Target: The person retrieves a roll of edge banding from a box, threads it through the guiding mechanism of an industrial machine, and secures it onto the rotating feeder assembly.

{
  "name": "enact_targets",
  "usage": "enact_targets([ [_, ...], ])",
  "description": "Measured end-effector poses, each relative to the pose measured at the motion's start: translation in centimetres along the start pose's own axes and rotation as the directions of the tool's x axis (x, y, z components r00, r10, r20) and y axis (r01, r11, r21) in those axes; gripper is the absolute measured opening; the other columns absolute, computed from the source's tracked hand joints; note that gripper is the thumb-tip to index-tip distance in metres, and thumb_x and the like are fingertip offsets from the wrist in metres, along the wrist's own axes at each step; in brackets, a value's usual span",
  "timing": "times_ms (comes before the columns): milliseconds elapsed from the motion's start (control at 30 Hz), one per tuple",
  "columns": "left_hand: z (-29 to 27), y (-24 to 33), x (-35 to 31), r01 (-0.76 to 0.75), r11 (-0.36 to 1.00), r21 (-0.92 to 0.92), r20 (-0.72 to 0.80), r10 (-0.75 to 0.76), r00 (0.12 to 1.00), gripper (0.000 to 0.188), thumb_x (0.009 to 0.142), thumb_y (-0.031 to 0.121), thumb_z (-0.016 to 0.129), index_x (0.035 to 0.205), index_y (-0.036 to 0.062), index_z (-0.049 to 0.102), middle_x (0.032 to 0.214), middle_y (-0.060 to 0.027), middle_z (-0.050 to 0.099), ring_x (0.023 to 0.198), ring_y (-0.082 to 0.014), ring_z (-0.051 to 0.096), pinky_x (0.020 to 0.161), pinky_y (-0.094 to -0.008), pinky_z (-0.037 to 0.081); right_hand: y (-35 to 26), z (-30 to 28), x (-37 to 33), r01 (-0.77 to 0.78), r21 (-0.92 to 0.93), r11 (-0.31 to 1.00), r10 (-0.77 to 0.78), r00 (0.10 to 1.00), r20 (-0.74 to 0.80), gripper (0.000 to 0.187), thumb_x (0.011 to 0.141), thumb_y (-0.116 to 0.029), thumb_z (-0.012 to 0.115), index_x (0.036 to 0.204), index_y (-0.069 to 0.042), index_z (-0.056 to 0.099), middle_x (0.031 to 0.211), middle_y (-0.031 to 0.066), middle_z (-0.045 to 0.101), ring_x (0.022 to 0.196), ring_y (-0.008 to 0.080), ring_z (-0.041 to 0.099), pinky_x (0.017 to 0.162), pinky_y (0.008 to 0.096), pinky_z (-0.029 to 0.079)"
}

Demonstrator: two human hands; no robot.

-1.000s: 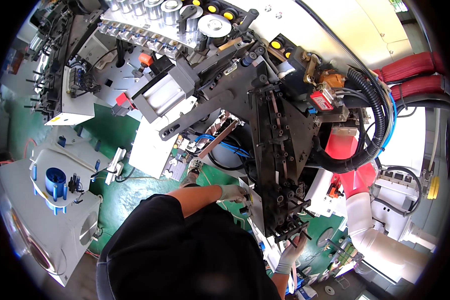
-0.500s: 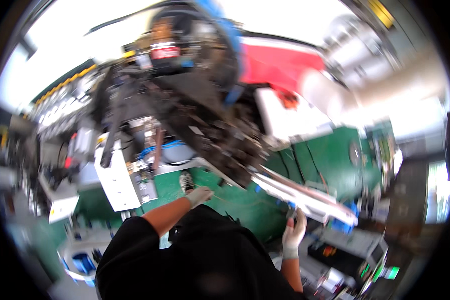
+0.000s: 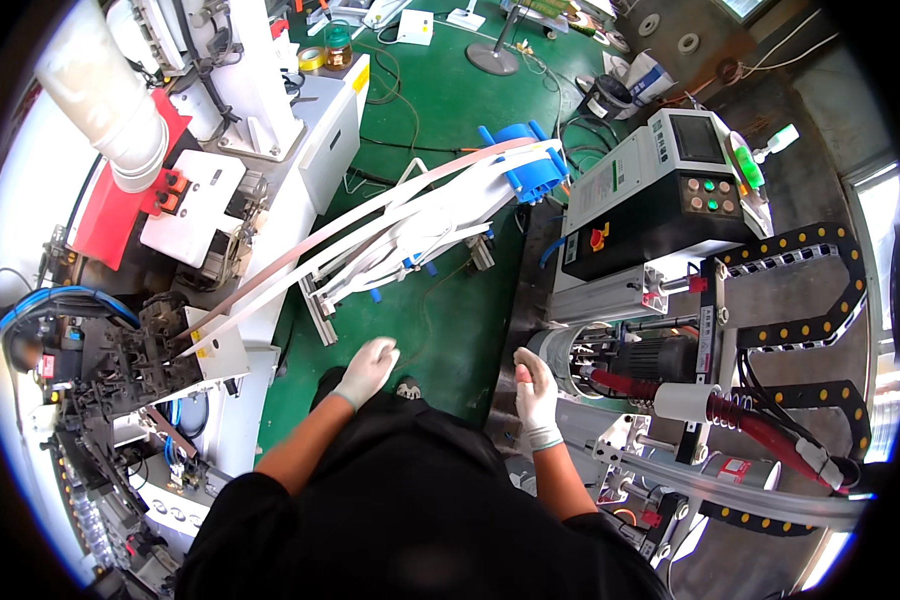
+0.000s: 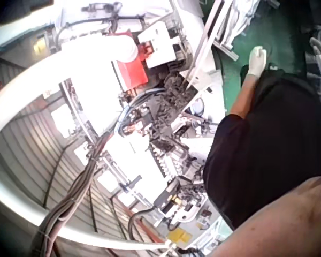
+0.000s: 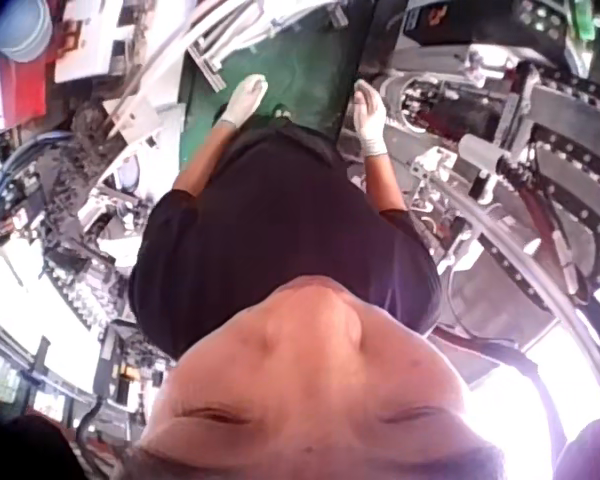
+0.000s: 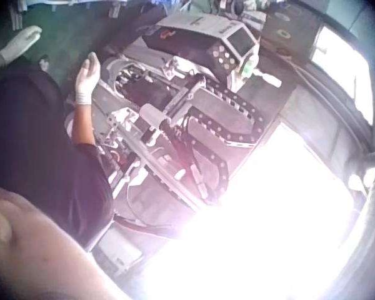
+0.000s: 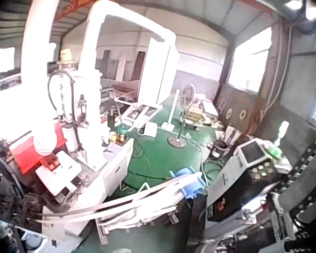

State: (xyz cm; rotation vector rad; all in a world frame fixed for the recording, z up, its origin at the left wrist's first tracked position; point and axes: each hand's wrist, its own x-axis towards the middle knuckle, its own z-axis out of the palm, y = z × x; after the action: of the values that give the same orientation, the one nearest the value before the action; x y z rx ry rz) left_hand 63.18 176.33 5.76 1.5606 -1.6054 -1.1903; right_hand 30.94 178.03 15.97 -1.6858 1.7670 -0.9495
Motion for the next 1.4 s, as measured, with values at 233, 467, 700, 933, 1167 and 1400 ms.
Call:
enact_targets([
  [233,0.3,5.2,13.8,-0.006,0.993,0.118,-0.152,0.024,0.988,0.048,0.090,0.029,0.065,0.124,-0.0029,0.054,0.122,-0.0258,0.060,0.119,-0.0395,0.056,0.101,-0.0415,0.043,3.7,-2.3,4.7,-0.173,0.146,0.974,0.178,0.984,-0.022,0.026,0.096,-0.014,0.059,0.115,0.002,0.066,0.108,0.0130,0.070,0.104,0.0224,0.066,0.096,0.0328,0.049],
  [467,2.7,3.9,25.8,0.119,0.992,0.047,-0.184,-0.109,0.977,0.042,0.088,0.033,0.061,0.113,-0.0008,0.059,0.106,-0.0255,0.066,0.097,-0.0422,0.065,0.086,-0.0500,0.051,2.0,-4.1,20.3,0.000,-0.146,0.989,0.017,0.993,0.118,0.026,0.094,-0.010,0.060,0.117,0.001,0.065,0.112,0.0144,0.069,0.107,0.0250,0.065,0.097,0.0345,0.048],
  [700,3.7,7.5,29.0,0.118,0.987,0.105,-0.070,-0.112,0.991,0.026,0.093,0.024,0.054,0.102,-0.0005,0.057,0.098,-0.0229,0.063,0.093,-0.0414,0.063,0.082,-0.0497,0.048,13.5,-5.9,40.9,-0.133,-0.117,0.984,0.149,0.979,0.139,0.041,0.098,-0.010,0.054,0.137,0.002,0.050,0.134,0.0162,0.056,0.122,0.0221,0.055,0.101,0.0325,0.045],
  [933,3.8,7.5,28.8,0.169,0.969,0.183,-0.091,-0.154,0.984,0.033,0.094,0.027,0.053,0.108,-0.0017,0.058,0.099,-0.0246,0.064,0.098,-0.0404,0.063,0.087,-0.0491,0.048,16.2,1.2,50.1,-0.476,0.073,0.876,0.461,0.873,0.161,0.036,0.103,-0.030,0.048,0.123,-0.003,0.059,0.104,0.0083,0.062,0.086,0.0173,0.062,0.071,0.0303,0.052],
  [1167,4.6,6.8,29.5,0.313,0.935,0.168,0.129,-0.336,0.933,0.043,0.099,0.032,0.045,0.116,-0.0068,0.053,0.108,-0.0288,0.065,0.104,-0.0445,0.062,0.093,-0.0501,0.047,17.4,0.8,49.8,-0.233,-0.049,0.971,0.239,0.953,0.188,0.028,0.101,-0.027,0.053,0.106,0.000,0.060,0.083,0.0044,0.060,0.065,0.0112,0.055,0.057,0.0282,0.047],
  [1400,4.2,9.1,29.3,0.358,0.901,0.246,0.243,-0.414,0.877,0.042,0.100,0.034,0.043,0.099,-0.0030,0.063,0.100,-0.0257,0.067,0.098,-0.0424,0.064,0.087,-0.0493,0.048,18.1,0.8,47.7,-0.126,-0.044,0.991,0.131,0.983,0.126,0.025,0.099,-0.025,0.057,0.103,0.000,0.062,0.073,0.0111,0.060,0.059,0.0203,0.056,0.055,0.0354,0.047],
])
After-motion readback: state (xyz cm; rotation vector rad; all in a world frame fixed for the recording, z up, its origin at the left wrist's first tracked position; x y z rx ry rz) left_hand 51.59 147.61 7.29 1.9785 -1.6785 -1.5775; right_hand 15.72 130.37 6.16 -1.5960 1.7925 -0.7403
